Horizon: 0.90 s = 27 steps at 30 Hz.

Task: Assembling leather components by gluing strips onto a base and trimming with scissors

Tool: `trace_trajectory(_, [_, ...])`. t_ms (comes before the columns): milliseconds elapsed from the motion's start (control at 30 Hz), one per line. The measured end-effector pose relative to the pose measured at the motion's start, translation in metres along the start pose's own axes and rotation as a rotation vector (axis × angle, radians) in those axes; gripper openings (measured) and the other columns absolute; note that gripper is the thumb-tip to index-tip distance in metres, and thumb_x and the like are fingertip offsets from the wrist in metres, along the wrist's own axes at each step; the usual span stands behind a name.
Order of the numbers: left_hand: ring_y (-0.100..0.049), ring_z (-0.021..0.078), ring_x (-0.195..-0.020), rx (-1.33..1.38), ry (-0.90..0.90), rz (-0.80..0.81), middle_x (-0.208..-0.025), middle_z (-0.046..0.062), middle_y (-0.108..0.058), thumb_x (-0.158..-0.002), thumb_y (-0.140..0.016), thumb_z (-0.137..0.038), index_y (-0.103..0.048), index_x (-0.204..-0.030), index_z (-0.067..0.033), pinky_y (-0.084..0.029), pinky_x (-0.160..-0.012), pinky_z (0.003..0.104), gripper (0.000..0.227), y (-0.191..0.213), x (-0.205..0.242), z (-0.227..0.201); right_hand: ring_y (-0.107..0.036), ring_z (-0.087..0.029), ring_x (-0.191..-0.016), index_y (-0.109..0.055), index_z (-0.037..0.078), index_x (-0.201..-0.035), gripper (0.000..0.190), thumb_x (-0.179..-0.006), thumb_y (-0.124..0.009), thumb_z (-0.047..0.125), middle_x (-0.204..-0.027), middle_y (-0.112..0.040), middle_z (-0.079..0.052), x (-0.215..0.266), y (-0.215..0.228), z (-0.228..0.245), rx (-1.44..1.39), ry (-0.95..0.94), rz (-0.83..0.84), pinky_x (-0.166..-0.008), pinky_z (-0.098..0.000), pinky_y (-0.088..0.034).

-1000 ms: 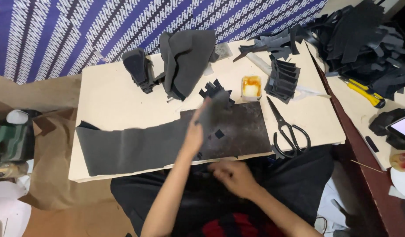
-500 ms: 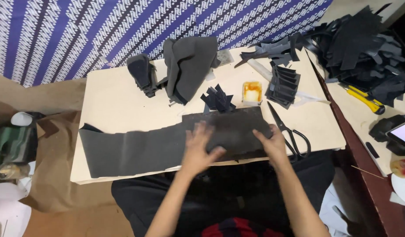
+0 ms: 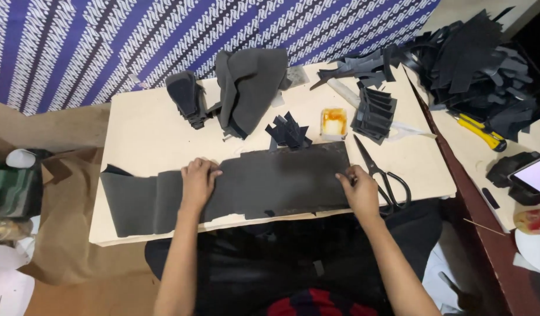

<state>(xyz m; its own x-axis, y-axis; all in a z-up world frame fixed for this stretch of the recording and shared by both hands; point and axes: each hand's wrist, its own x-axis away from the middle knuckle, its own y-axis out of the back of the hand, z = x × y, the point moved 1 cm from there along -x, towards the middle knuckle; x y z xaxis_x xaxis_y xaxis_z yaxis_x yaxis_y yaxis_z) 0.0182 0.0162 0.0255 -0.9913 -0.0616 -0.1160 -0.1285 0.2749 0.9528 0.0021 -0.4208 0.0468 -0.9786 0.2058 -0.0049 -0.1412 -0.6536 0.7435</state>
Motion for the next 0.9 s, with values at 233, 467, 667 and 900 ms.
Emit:
trace_trajectory(233, [-0.049, 0.0412, -0.137, 0.076, -0.234, -0.158, -0.136, 0.021, -0.06, -0.08, -0.077, -0.014, -0.062, -0.137, -0.0094, -0.034, -0.111, 0.065, 0.059, 0.034, 0.006, -0.11, -0.072, -0.032, -0.088, -0.066, 0.008, -0.104, 0.019, -0.097, -0.072, 0.025, -0.087, -0.067, -0.009, 0.01, -0.008, -0.001, 0.146, 0.044, -0.087, -0.077, -0.0439, -0.06])
trace_trajectory(467, [-0.031, 0.0412, -0.149, 0.156, -0.591, 0.013, -0.159, 0.024, -0.038, -0.101, -0.051, -0.04, -0.042, -0.154, -0.0095, -0.024, -0.118, 0.061, 0.061, -0.038, 0.028, -0.242, -0.068, -0.029, -0.101, -0.058, 0.009, -0.117, 0.04, -0.089, -0.078, 0.029, -0.102, -0.063, -0.008, 0.011, -0.005, 0.001, 0.282, 0.225, -0.298, -0.087, -0.0437, -0.056])
trace_trajectory(667, [-0.019, 0.0394, -0.156, 0.005, -0.58, 0.203, -0.167, 0.018, -0.028, -0.095, -0.047, -0.054, -0.033, -0.16, -0.0221, -0.009, -0.124, 0.064, 0.074, -0.051, 0.03, -0.243, -0.045, -0.04, -0.138, -0.039, -0.001, -0.155, 0.073, -0.1, -0.056, 0.044, -0.146, -0.051, -0.024, 0.008, -0.008, 0.027, 0.294, 0.659, -0.147, -0.115, -0.0548, -0.03])
trace_trajectory(900, [-0.017, 0.0384, -0.156, 0.036, -0.581, 0.237, -0.168, 0.018, -0.024, -0.096, -0.043, -0.058, -0.026, -0.163, -0.0218, -0.007, -0.125, 0.063, 0.078, -0.049, 0.029, -0.24, -0.049, -0.035, -0.139, -0.018, 0.003, -0.163, 0.086, -0.098, -0.057, 0.044, -0.146, -0.054, -0.025, -0.006, 0.0, 0.037, 0.263, 0.493, 0.177, -0.123, -0.0581, -0.021])
